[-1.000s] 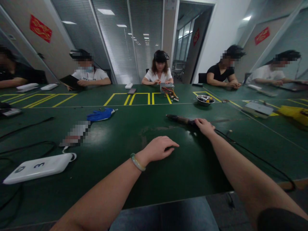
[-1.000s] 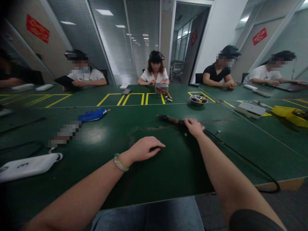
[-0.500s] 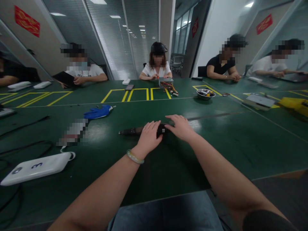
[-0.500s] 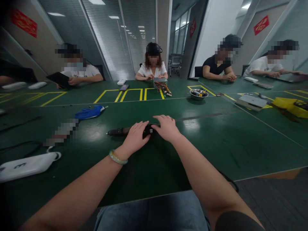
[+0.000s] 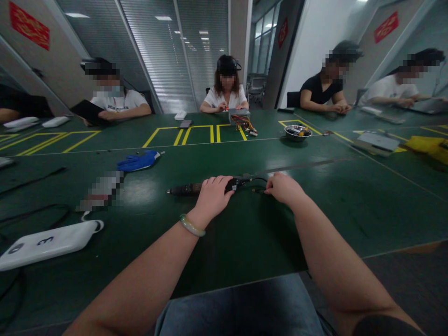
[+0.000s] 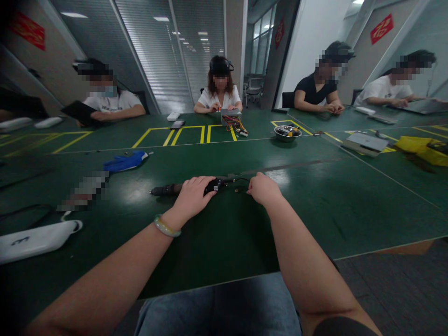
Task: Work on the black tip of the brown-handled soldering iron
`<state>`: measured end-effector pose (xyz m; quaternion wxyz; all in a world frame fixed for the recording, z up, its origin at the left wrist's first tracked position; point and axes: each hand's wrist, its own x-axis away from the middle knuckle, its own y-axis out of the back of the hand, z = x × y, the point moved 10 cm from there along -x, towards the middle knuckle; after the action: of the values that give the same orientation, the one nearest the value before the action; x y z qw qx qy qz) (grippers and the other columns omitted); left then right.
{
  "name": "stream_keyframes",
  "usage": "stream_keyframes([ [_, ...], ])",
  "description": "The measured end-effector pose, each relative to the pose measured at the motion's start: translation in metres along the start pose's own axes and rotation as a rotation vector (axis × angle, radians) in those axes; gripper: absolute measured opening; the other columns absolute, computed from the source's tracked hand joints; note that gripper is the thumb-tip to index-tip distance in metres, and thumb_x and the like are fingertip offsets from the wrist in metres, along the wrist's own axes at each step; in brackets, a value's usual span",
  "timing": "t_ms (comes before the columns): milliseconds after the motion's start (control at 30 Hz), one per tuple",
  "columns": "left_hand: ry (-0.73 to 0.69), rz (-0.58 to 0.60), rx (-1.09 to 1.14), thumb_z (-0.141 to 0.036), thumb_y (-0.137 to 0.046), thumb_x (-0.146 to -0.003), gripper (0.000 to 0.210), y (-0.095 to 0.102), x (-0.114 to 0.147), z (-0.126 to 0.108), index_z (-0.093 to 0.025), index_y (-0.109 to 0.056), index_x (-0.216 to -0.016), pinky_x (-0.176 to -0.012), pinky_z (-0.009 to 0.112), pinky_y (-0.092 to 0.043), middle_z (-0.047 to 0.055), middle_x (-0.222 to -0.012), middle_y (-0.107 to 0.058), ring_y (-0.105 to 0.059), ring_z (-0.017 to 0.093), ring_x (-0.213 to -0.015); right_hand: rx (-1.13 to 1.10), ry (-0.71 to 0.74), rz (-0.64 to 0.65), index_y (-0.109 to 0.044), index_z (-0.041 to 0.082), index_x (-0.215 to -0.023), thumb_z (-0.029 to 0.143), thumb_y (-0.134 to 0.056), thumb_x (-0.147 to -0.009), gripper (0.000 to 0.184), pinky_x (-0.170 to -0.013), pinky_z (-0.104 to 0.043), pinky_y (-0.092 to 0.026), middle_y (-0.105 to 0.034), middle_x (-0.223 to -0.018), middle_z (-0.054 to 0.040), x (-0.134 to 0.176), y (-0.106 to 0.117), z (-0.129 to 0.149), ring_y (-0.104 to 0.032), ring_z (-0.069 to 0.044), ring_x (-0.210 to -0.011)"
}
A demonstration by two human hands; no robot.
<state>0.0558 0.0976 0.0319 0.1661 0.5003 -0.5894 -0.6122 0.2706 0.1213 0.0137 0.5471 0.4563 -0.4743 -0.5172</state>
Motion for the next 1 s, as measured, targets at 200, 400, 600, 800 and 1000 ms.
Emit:
stream_keyframes([
  [200,-0.013,0.138,0.001,-0.039,-0.055,-0.09,0.042,0.0,0.0,0.0,-0.025,-0.05,-0.13,-0.095,0.045,-0.041,0.007,-0.126,-0.059,-0.053,0.028,-0.111,-0.188,-0.182,-0.371,-0.068,0.022,-0.094,0.032,-0.063,-0.089,0.012,-0.071,-0.028,-0.042,-0.055,-0.107,-0.0061,-0.015,0.021,-0.022,-0.057,-0.018,-0.087],
  [400,-0.089,0.282,0.039,-0.044,-0.052,-0.089,0.041,-0.002,0.008,0.011,-0.026,-0.055,-0.126,-0.093,0.044,-0.045,0.006,-0.119,-0.064,-0.06,0.026,-0.104,-0.242,0.172,-0.368,-0.069,0.023,-0.094,0.028,-0.06,-0.091,0.011,-0.077,-0.029,-0.041,-0.06,-0.102,-0.0038,-0.012,0.028,0.027,-0.056,-0.018,-0.09],
  [600,-0.085,0.119,-0.008,-0.038,-0.051,-0.09,0.046,0.01,0.008,0.006,-0.02,-0.05,-0.132,-0.1,0.047,-0.042,0.01,-0.126,-0.059,-0.055,0.027,-0.115,-0.251,0.334,-0.216,-0.071,0.024,-0.089,0.028,-0.066,-0.085,0.007,-0.069,-0.027,-0.04,-0.063,-0.095,-0.001,-0.004,0.017,0.054,-0.056,-0.015,-0.082],
  [800,-0.188,0.079,0.042,-0.026,-0.058,-0.087,0.034,0.003,0.0,-0.023,-0.023,-0.056,-0.12,-0.097,0.042,-0.044,0.006,-0.121,-0.06,-0.056,0.024,-0.112,-0.213,0.378,-0.142,-0.071,0.024,-0.086,0.031,-0.068,-0.083,0.008,-0.063,-0.026,-0.037,-0.065,-0.087,0.0002,-0.001,0.007,0.067,-0.057,-0.014,-0.076],
  [1000,-0.205,0.097,-0.002,-0.022,-0.056,-0.088,0.025,-0.004,-0.002,-0.025,-0.024,-0.058,-0.113,-0.088,0.04,-0.047,0.005,-0.113,-0.06,-0.058,0.022,-0.101,-0.165,0.415,-0.121,-0.071,0.025,-0.083,0.029,-0.069,-0.08,0.005,-0.061,-0.025,-0.035,-0.066,-0.084,0.0011,0.001,-0.003,0.079,-0.057,-0.015,-0.074],
])
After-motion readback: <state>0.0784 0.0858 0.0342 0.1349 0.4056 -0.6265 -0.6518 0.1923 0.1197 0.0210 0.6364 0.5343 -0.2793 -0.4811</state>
